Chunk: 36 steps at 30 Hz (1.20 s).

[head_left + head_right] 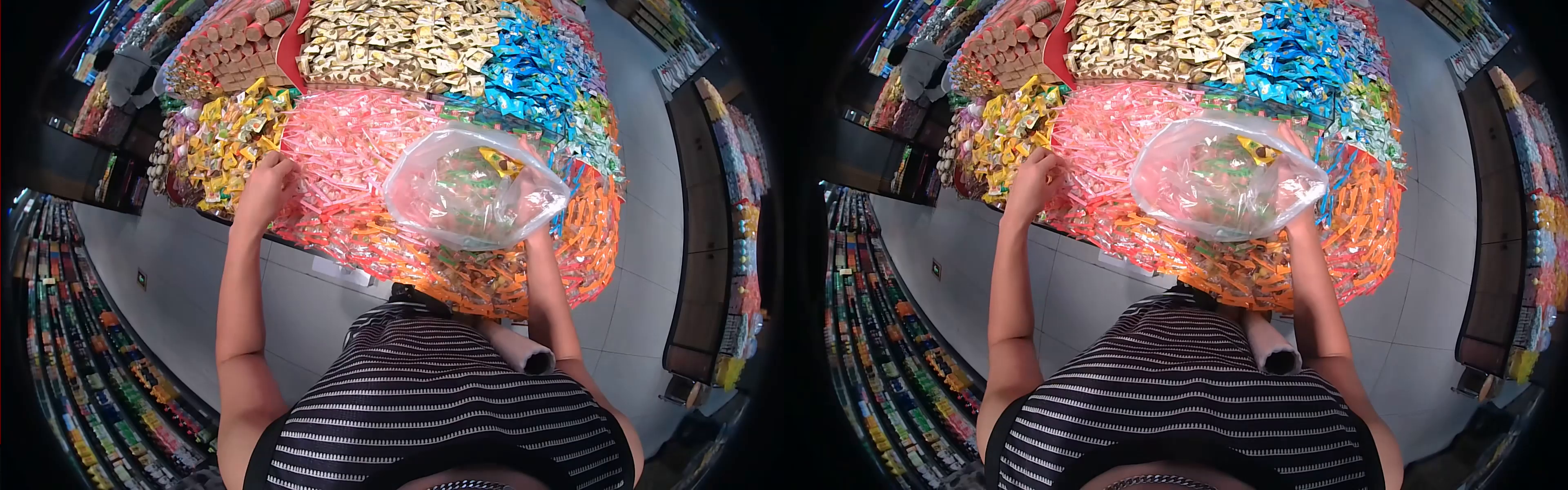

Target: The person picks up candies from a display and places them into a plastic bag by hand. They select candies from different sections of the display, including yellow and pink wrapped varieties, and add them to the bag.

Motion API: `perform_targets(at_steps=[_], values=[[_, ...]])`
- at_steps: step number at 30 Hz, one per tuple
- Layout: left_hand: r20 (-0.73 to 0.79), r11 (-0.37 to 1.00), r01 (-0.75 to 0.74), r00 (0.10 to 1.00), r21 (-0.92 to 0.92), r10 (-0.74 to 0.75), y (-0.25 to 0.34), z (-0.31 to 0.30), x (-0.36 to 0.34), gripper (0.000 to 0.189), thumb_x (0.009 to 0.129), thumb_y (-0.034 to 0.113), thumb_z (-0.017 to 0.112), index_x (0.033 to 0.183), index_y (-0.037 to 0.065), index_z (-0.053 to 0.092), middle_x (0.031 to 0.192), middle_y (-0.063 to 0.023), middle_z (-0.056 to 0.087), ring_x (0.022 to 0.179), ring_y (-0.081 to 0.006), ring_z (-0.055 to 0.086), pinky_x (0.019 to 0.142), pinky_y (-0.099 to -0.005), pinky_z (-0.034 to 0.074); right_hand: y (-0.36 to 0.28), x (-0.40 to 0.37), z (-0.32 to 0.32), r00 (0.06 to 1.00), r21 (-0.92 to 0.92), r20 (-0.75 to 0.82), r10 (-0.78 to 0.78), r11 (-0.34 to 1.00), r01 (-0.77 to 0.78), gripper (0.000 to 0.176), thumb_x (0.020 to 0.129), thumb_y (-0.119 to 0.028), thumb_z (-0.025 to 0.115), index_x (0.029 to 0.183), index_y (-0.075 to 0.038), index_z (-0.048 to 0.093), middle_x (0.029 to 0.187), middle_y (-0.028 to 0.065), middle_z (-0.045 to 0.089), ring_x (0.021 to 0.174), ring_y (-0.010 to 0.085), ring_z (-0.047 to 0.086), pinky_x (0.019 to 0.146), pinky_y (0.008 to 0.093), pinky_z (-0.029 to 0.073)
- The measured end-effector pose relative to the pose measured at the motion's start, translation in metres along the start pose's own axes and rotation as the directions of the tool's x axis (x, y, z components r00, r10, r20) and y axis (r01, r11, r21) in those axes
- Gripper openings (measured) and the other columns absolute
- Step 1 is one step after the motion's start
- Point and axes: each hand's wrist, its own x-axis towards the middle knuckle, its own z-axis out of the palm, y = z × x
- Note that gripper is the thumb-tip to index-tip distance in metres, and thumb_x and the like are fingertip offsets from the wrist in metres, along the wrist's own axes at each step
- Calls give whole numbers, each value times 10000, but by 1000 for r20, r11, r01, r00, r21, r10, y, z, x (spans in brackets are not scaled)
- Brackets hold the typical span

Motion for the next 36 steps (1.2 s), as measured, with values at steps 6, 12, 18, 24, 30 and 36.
perform_targets(at_steps=[6,12,18,24,30,36], values=[[44,913,-248,968,324,248,17,1,-6,274,699,96,790,897,50,607,840,-82,592,812,-282,597,692,-371,500,3,-2,4,999,180,-34,-33,983,39,484,980,-247,541,1385,16,500,1442,153,449,1373,284,410,1131,430,344],[6,954,-219,975,207,222,6,9,-14,240,728,88,774,883,56,593,824,-80,591,822,-276,585,708,-374,492,-7,-1,8,999,260,-38,-30,965,39,520,972,-261,560,1405,12,474,1455,145,426,1388,275,383,1139,437,332],[121,977,-213,970,-15,213,0,-2,-14,140,770,18,715,887,28,639,878,-100,658,874,-279,630,743,-366,504,-27,7,3,982,351,0,189,919,-177,519,971,-259,563,1405,11,472,1456,141,421,1386,274,384,1141,442,330],[210,997,-82,975,17,76,1,4,-11,142,782,36,702,914,21,653,853,-122,669,822,-314,644,736,-392,512,-45,15,-3,897,447,65,438,790,-418,517,971,-256,567,1405,10,470,1459,136,416,1384,273,386,1144,449,329],[185,983,-116,979,143,88,18,1,-14,191,753,48,693,939,29,656,873,-123,666,896,-324,623,768,-429,505,-67,25,-8,751,524,121,649,601,-603,516,971,-253,570,1404,8,469,1461,131,410,1381,273,387,1146,455,327],[-81,936,-351,932,27,352,104,-11,-1,228,764,-46,618,977,18,670,947,-118,676,873,-319,636,786,-399,518,4,-4,-1,996,150,-4,85,985,-84,469,1005,-301,527,1370,-6,521,1407,135,495,1322,254,460,1113,396,356]])
